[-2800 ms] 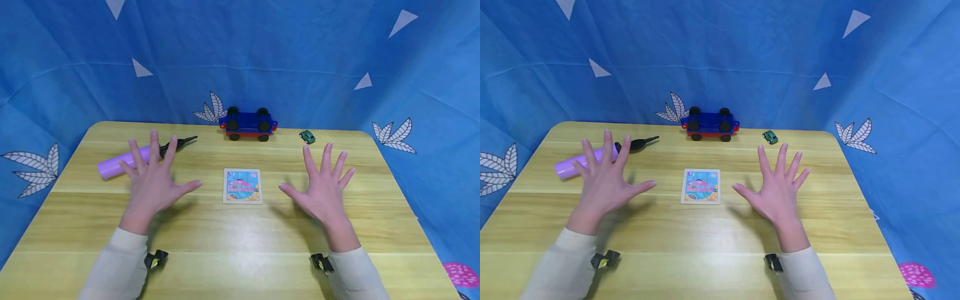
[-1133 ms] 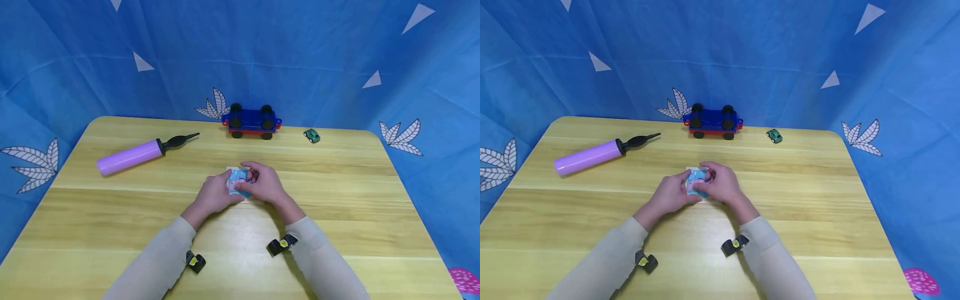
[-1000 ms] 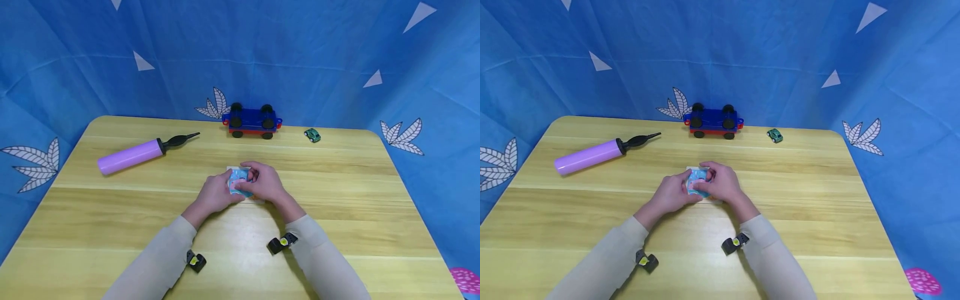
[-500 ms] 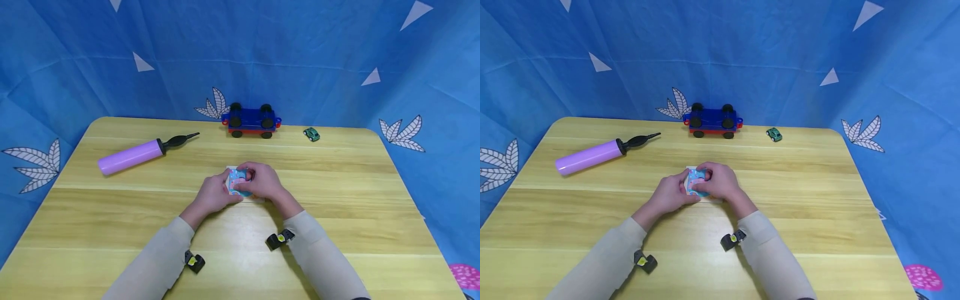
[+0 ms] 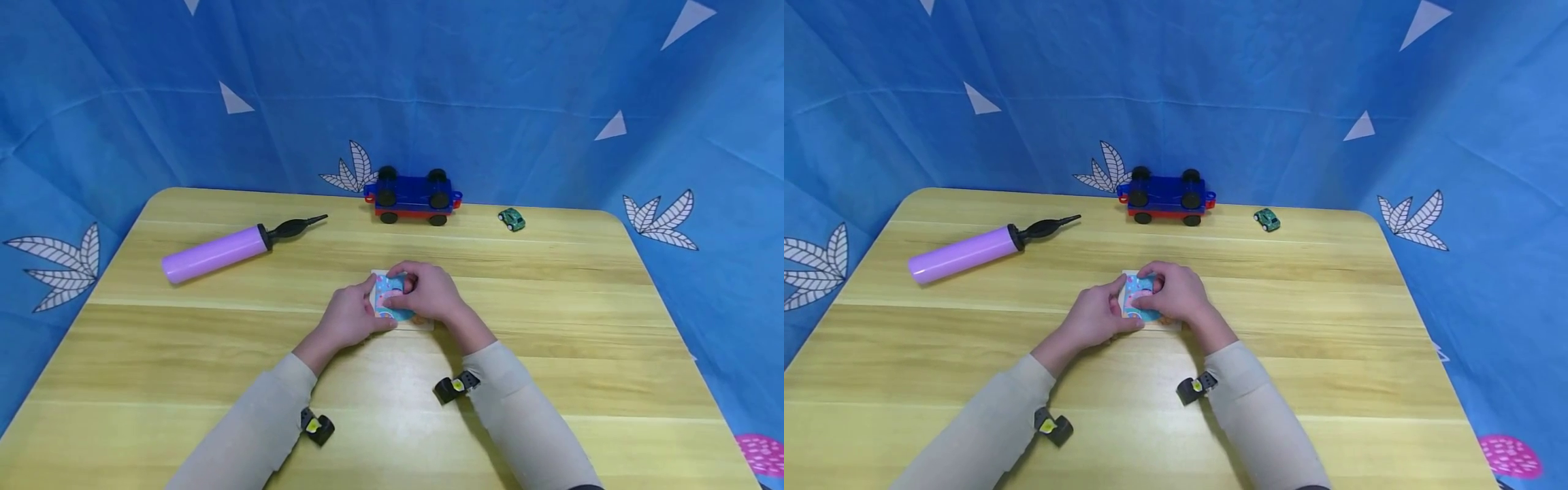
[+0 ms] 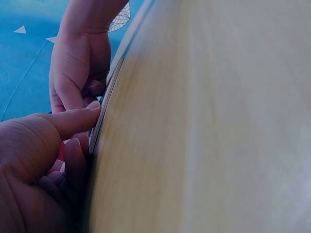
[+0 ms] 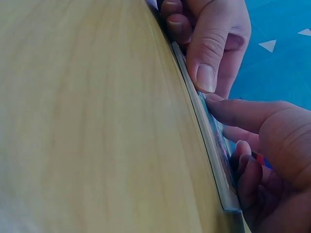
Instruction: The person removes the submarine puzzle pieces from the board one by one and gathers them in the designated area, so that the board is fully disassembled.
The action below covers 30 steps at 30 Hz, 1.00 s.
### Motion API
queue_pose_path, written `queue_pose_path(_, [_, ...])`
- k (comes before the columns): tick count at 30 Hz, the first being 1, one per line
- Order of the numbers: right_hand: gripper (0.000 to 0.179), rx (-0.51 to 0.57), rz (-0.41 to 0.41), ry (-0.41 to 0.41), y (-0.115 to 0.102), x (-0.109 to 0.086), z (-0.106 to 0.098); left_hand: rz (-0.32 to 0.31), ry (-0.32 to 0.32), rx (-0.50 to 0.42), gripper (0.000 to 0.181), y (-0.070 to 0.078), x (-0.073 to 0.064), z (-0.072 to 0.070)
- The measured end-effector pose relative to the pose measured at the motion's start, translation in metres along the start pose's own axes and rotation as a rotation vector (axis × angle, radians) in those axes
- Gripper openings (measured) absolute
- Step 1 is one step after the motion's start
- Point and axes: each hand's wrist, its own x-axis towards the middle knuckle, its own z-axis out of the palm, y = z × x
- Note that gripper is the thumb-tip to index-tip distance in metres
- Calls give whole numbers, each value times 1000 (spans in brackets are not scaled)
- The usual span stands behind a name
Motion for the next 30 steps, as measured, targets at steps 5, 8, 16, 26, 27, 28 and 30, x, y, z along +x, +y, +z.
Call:
queue_pose_path(5, [43,-10,-2,2,-1,1,1,0,11,-8,100,0,-1,0])
queue_pose_path(8, [42,-14,12,-6,-1,0,2,2,11,-7,100,-1,-2,1])
queue_pose_path(16, [37,-18,35,-17,-3,1,1,0,5,-12,102,-2,-1,1])
queue_pose_path(26, [33,-14,103,-61,-12,6,-2,-10,-6,-19,102,-1,-1,0])
queue_pose_path(27, [34,-12,108,-63,-13,6,-2,-6,-6,-22,102,-1,-1,0])
queue_pose_path(28, [33,-8,112,-63,-13,6,-2,-4,-7,-24,102,-1,-1,0])
queue_pose_path(30, [31,-3,111,-66,-13,7,-2,-5,-7,-26,102,0,-1,0])
